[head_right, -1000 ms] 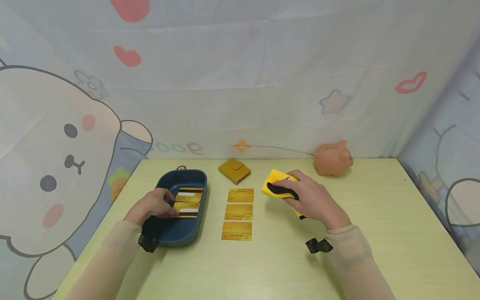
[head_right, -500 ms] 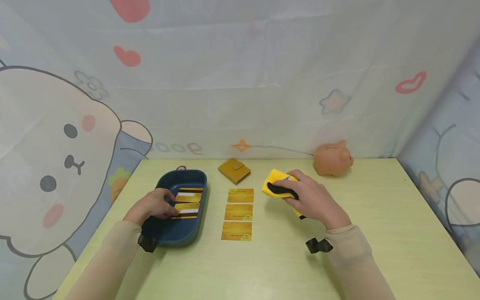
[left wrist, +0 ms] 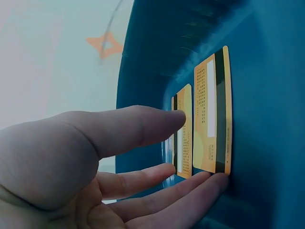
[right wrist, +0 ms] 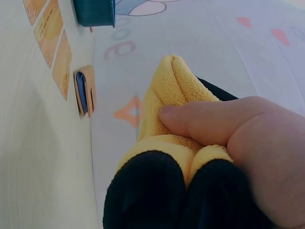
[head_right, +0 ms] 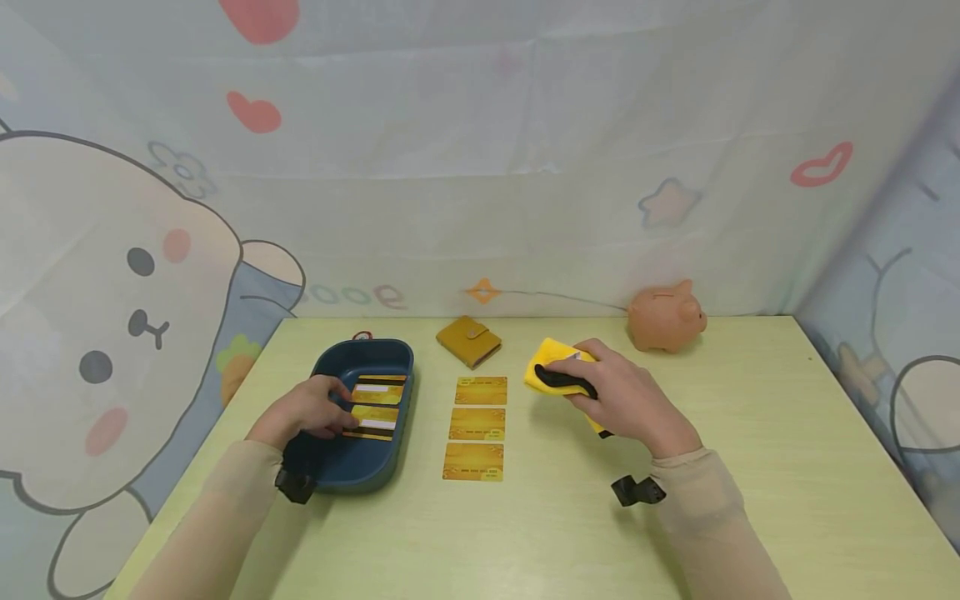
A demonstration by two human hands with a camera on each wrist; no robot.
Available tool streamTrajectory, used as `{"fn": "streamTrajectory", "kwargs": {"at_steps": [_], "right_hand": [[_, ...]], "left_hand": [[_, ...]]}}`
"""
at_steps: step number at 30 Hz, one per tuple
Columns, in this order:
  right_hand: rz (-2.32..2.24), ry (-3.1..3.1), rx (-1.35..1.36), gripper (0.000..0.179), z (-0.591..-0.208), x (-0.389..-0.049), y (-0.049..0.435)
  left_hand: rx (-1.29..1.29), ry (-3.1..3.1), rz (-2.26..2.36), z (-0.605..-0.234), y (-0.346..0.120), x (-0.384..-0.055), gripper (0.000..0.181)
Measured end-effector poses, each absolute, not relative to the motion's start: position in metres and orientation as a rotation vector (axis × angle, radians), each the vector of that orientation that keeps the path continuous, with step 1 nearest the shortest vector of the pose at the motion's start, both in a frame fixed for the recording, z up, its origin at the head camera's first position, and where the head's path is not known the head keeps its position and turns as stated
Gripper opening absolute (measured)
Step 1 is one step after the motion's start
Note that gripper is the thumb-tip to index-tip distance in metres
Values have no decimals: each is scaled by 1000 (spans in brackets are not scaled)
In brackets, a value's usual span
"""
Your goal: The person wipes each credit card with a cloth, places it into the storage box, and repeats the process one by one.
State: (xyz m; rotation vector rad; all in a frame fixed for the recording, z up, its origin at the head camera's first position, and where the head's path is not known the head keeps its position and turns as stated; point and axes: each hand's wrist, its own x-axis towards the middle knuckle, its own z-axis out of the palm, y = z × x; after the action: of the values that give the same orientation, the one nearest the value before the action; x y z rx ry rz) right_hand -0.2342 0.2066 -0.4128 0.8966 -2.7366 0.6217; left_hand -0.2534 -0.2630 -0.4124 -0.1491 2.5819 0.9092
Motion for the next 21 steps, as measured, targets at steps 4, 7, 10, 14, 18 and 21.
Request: {"fn": "streamTrajectory", "kwargs": {"at_steps": [4,7,10,14,18,21], "right_hand": [[619,-2739,898,49,-412,-234,206],[618,-2738,901,50,-412,-234,207],[619,-2738,903,50,-412,-234,207],[619,-2737,901,50,-412,-234,207],[623,-2734,896,50,-412,-234,206],[625,-2730,895,49,-412,-234,207]], "left_hand": [[-167,2569,931,-411,-262,-252,51],[-172,2563,936,-411,-262,-251,51],[-171,2561,933,-410,-262,-251,51],[-152,2572,914,-407,-263,-250,49],[-102,2641,856,-402,-263,-249,47],[-46,2709,831,-398,-261,-249,45]]}}
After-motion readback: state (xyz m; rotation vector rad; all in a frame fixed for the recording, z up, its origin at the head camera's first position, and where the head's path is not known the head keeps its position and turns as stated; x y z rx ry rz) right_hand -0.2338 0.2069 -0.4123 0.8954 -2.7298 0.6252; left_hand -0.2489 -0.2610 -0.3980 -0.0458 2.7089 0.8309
